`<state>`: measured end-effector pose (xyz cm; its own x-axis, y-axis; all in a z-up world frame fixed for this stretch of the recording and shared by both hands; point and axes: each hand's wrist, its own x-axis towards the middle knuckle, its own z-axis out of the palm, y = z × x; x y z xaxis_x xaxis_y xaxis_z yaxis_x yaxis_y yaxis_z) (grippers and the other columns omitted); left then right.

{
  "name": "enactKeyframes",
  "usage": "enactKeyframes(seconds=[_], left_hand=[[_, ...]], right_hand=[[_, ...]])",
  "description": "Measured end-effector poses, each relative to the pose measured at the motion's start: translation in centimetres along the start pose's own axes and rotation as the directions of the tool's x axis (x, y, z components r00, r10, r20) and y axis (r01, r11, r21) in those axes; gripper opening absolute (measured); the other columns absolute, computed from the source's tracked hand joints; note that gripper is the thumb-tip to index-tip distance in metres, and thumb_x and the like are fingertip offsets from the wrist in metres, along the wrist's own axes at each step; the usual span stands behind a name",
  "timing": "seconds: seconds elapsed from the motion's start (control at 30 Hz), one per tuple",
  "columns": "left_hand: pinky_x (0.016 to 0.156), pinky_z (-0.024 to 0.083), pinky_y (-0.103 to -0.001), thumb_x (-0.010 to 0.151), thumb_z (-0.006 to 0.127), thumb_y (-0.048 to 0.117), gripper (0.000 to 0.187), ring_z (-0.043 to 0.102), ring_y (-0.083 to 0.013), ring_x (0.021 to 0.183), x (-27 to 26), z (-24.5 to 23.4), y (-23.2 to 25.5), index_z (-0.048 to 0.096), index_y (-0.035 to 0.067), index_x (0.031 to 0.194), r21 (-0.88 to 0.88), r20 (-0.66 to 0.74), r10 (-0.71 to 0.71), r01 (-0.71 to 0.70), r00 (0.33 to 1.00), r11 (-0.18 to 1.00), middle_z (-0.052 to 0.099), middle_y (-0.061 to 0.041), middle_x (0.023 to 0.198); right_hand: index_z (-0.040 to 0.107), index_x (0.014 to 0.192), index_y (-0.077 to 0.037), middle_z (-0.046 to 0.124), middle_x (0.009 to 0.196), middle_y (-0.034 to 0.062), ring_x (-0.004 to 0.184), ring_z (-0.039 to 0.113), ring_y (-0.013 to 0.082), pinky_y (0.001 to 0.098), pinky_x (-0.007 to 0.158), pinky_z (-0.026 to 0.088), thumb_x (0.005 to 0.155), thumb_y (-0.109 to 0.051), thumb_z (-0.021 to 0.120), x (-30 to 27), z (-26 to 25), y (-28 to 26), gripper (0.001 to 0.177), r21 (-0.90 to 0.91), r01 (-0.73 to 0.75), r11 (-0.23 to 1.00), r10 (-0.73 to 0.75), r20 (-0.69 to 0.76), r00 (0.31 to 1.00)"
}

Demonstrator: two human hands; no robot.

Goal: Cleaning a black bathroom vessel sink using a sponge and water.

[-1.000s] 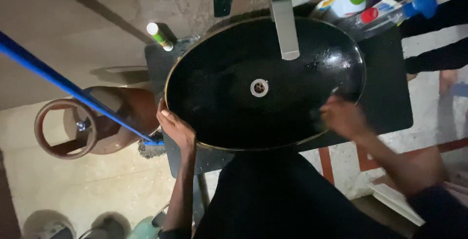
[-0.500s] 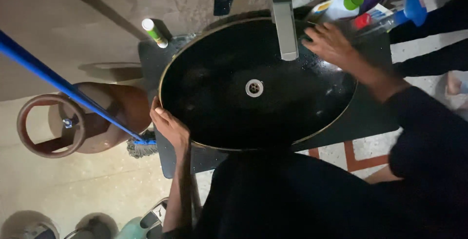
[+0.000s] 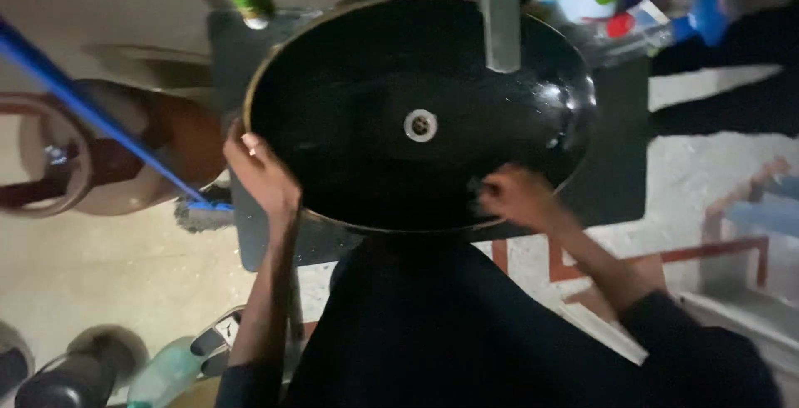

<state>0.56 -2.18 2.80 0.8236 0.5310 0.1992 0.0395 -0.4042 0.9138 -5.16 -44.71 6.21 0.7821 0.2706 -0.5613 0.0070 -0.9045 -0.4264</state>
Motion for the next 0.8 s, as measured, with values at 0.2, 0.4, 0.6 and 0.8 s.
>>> enactKeyframes(seconds=[0.2, 0.4, 0.6, 0.8], left_hand=[[0.111, 0.042, -0.045, 0.113, 0.037, 0.046, 0.059, 0.057, -0.0376, 0.127, 0.0, -0.4, -0.9, 0.054, -0.004, 0.139, -0.014, -0.045, -0.004, 0.004, 0.999, 1.0, 0.059, -0.025, 0.135], [0.109, 0.045, -0.044, 0.112, 0.031, 0.046, 0.06, 0.061, -0.036, 0.124, 0.6, -0.3, -1.3, 0.06, -0.002, 0.134, -0.085, -0.089, -0.048, 0.04, 0.995, 0.996, 0.064, -0.023, 0.13], [0.112, 0.043, -0.044, 0.114, 0.032, 0.042, 0.056, 0.059, -0.0378, 0.128, 0.6, -0.3, -0.1, 0.058, -0.003, 0.136, -0.075, -0.077, 0.013, -0.019, 0.997, 0.997, 0.062, -0.023, 0.134], [0.115, 0.042, -0.044, 0.114, 0.032, 0.042, 0.055, 0.058, -0.0371, 0.13, 0.1, -0.9, 0.3, 0.056, -0.001, 0.139, -0.025, -0.046, 0.008, -0.009, 0.999, 1.0, 0.061, -0.022, 0.135]], right_hand=[[0.07, 0.096, -0.002, 0.069, 0.085, 0.0191, 0.076, 0.068, 0.0351, 0.0469, 0.065, 0.053, 0.096, -0.026, 0.064, 13.9, 9.8, -19.9, 0.026, 0.262, 0.371, 0.891, -0.336, -0.168, 0.927], [0.066, 0.11, 0.0, 0.068, 0.105, 0.0212, 0.1, 0.068, 0.0406, 0.046, 0.086, 0.054, 0.099, -0.014, 0.063, 19.0, 10.6, -25.9, 0.017, 0.221, 0.661, 0.718, -0.448, -0.58, 0.68], [0.067, 0.127, -0.006, 0.07, 0.115, 0.0157, 0.102, 0.069, 0.0298, 0.0413, 0.087, 0.057, 0.096, -0.023, 0.062, 8.8, 7.0, -3.2, 0.036, 0.544, 0.295, 0.786, -0.329, -0.036, 0.944], [0.068, 0.125, -0.015, 0.067, 0.107, 0.0089, 0.089, 0.068, 0.0195, 0.0372, 0.079, 0.058, 0.099, -0.031, 0.053, 3.7, 0.6, 11.0, 0.034, -0.035, 0.192, 0.981, -0.189, 0.089, 0.978]])
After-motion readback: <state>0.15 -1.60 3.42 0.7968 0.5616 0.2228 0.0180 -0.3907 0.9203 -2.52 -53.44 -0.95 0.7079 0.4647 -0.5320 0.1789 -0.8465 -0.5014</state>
